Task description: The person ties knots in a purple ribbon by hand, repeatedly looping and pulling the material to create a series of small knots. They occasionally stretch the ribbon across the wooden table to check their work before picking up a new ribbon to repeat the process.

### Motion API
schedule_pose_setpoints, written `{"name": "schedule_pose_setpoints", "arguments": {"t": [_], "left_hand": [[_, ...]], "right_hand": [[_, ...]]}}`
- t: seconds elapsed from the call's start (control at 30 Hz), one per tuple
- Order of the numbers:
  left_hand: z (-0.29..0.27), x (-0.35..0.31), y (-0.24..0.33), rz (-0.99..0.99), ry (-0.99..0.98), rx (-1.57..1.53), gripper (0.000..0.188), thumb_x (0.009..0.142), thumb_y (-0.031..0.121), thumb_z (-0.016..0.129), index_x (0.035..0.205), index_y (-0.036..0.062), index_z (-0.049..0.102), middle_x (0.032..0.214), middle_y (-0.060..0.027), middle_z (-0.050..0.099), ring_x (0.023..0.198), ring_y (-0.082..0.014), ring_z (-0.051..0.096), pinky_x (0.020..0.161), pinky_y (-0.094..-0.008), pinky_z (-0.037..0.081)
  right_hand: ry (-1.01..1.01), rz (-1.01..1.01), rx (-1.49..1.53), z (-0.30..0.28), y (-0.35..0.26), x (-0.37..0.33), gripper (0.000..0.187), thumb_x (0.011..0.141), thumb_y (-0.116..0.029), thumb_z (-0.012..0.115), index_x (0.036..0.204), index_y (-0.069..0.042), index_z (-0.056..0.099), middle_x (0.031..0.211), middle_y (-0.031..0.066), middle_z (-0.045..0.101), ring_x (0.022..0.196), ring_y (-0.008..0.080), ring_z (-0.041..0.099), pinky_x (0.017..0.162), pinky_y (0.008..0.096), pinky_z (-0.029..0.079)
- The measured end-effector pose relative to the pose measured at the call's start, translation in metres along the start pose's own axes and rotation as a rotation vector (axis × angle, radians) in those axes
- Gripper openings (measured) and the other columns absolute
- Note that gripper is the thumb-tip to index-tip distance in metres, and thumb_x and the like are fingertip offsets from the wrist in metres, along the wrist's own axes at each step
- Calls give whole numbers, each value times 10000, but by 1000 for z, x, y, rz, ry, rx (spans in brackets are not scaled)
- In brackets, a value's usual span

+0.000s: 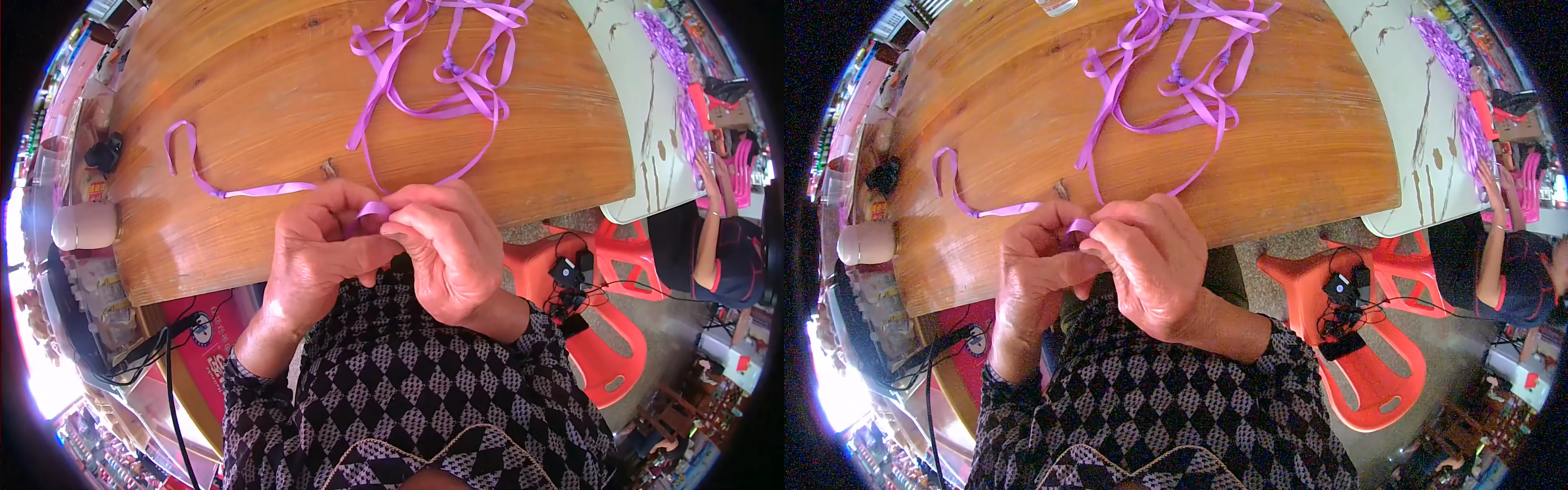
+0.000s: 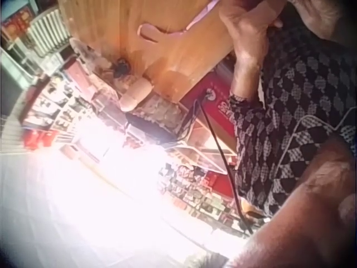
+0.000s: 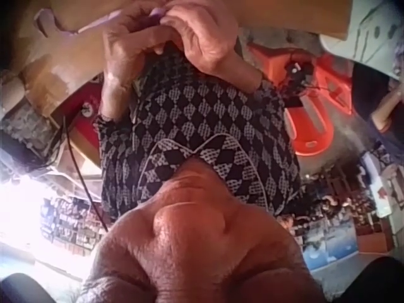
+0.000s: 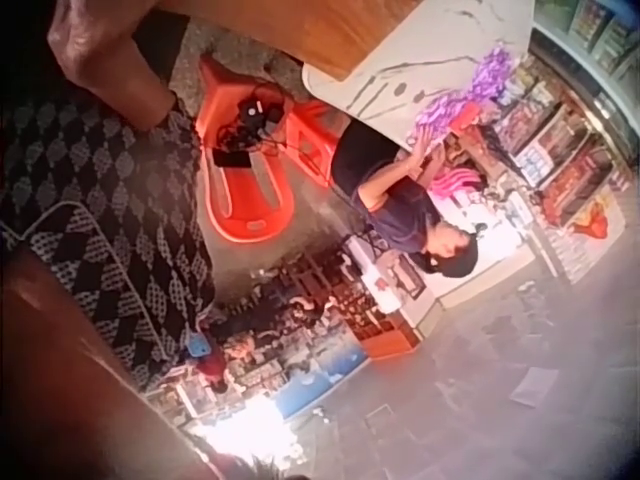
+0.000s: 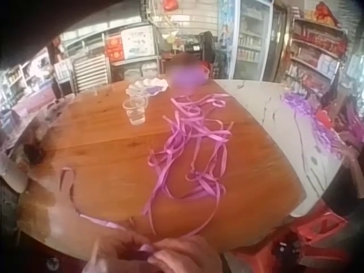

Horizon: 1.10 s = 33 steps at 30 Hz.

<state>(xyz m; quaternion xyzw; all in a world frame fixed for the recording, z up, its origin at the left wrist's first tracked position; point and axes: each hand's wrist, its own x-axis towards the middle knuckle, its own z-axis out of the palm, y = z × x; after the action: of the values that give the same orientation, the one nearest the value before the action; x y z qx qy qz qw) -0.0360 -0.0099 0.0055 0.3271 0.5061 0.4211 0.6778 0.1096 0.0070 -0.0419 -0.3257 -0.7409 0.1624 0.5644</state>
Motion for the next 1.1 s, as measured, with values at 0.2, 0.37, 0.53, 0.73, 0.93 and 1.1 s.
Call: {"name": "schedule_pose_setpoints", "arguments": {"t": [0.2, 0.37, 0.53, 0.73, 0.93, 1.1], "left_hand": [[-3, -1, -2, 48, -115, 10, 172, 744, -18, 667, 883, 2, 568, 810, -7, 606, 758, -54, 568, 588, -178, 425], [-6, -2, 3, 65, -121, 235, 153, 744, -44, 642, 858, 11, 554, 797, 13, 580, 733, -40, 536, 608, -171, 415], [5, -5, 4, -19, -59, 209, 167, 744, -60, 620, 859, 24, 533, 740, 30, 537, 678, -22, 496, 591, -177, 404], [1, -6, -11, 434, 60, 504, 160, 769, -32, 631, 888, -4, 528, 701, -9, 572, 596, -41, 515, 519, -196, 418], [6, -4, -13, 746, 117, 676, 171, 783, 14, 675, 898, -11, 552, 673, -42, 589, 589, -80, 568, 499, -216, 435], [4, -5, -20, 920, 181, 809, 122, 798, 23, 656, 893, -1, 583, 692, -84, 594, 566, -165, 584, 506, -239, 445]], "right_hand": [[-18, -34, 9, -12, -3, 7, 151, 753, -20, 671, 847, 22, 560, 838, 137, 613, 662, 241, 566, 572, 293, 450], [-71, -56, -13, -10, -4, 8, 163, 752, -28, 673, 862, 14, 560, 843, 134, 614, 662, 239, 564, 570, 291, 449], [-40, -3, -8, -4, -4, 1, 163, 759, -37, 672, 876, 8, 568, 834, 131, 616, 660, 239, 567, 571, 288, 451], [-63, 271, 240, -6, -11, -1, 117, 823, -39, 628, 900, 25, 567, 788, 93, 613, 664, 151, 569, 571, 265, 459], [-63, 878, 851, -7, -12, 3, 156, 872, -107, 597, 917, 35, 553, 791, 50, 606, 676, 81, 560, 602, 213, 471], [-74, 1028, 1115, -8, -14, 3, 174, 864, -89, 602, 958, 44, 540, 849, 73, 604, 739, 101, 578, 674, 217, 482]]}}
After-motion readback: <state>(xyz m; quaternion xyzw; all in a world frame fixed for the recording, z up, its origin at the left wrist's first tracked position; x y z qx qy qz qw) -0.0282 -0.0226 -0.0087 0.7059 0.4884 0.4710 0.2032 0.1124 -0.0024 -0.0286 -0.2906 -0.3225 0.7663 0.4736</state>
